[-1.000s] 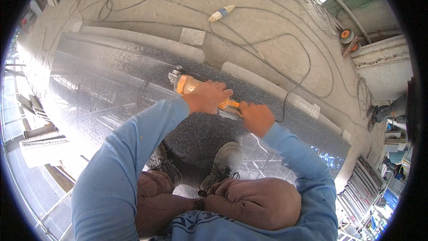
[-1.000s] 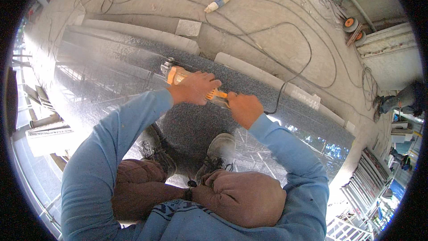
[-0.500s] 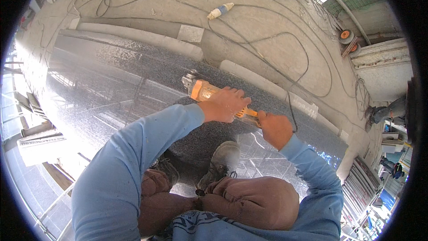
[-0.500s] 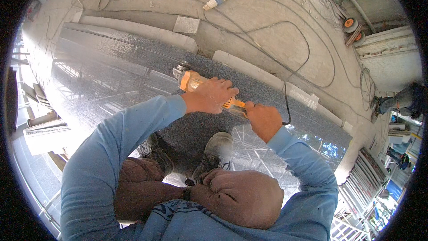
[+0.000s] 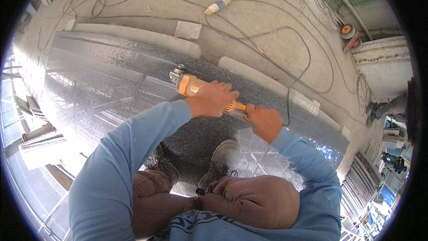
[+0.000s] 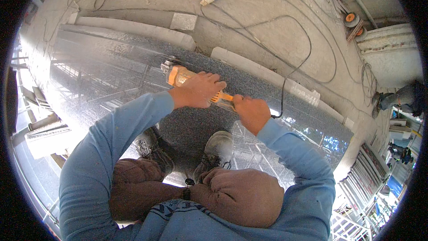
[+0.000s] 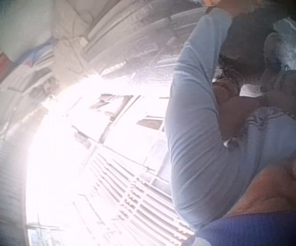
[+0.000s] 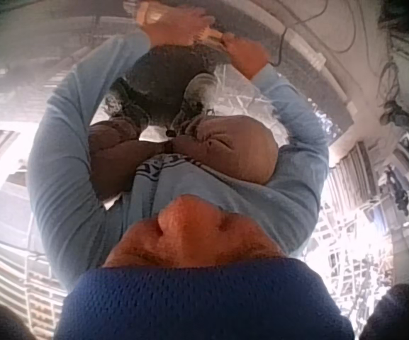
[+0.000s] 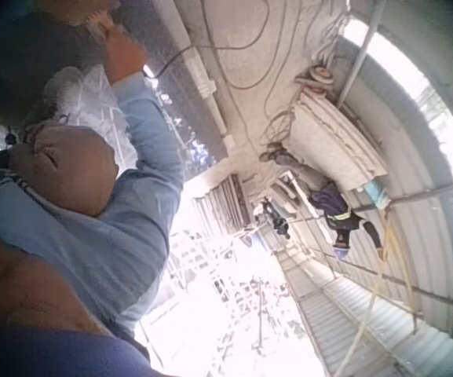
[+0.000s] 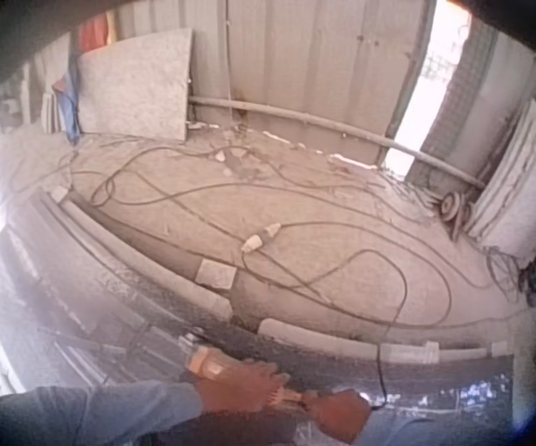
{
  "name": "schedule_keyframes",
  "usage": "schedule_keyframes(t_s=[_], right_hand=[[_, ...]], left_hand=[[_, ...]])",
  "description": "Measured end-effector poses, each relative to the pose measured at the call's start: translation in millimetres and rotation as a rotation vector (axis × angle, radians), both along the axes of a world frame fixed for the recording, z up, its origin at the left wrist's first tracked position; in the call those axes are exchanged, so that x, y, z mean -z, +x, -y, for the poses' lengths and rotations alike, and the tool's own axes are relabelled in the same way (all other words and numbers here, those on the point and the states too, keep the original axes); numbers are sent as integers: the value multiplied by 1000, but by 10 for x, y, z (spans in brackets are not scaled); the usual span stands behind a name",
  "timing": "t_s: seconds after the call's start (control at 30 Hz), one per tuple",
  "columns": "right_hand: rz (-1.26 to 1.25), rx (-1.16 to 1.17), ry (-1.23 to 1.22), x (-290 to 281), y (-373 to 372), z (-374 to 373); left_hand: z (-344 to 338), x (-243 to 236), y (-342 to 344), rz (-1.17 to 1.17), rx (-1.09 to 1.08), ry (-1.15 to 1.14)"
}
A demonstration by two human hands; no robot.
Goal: The person uses an angle grinder to smooth the surface of a large stone slab. The person holds the tool with both hands and moves it back and forth along the slab, generating dust.
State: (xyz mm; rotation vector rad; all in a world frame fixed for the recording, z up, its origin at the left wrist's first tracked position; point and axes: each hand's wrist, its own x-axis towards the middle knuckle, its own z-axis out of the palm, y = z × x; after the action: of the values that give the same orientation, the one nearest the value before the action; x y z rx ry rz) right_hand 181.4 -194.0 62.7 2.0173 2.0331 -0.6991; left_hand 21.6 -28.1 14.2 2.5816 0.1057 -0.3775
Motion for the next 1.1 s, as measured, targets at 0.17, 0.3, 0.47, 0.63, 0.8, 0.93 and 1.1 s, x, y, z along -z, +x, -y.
schedule_keyframes(t_s=[0.17, 0.3, 0.47, 0.63, 0.8, 0.93, 1.1], right_hand=[[-40, -25, -8, 57, -10, -58], [-45, -6, 20, 172, -54, -112], [-98, -18, 65, 343, -93, -216], [-51, -22, 42, 310, -114, -210], [-34, 7, -1, 52, -37, -58], [4, 28, 17, -52, 79, 159], [51, 23, -1, -221, 209, 300]], left_hand=[[-37, 66, -55, 13, -15, 14], [-112, 120, -103, -4, -19, 18], [-240, 159, -170, -28, -16, 49], [-233, 187, -175, -37, -8, 38], [-35, 95, -62, 16, -11, 17], [155, 10, 84, 61, -2, 6], [320, -49, 233, 111, -5, -2]])
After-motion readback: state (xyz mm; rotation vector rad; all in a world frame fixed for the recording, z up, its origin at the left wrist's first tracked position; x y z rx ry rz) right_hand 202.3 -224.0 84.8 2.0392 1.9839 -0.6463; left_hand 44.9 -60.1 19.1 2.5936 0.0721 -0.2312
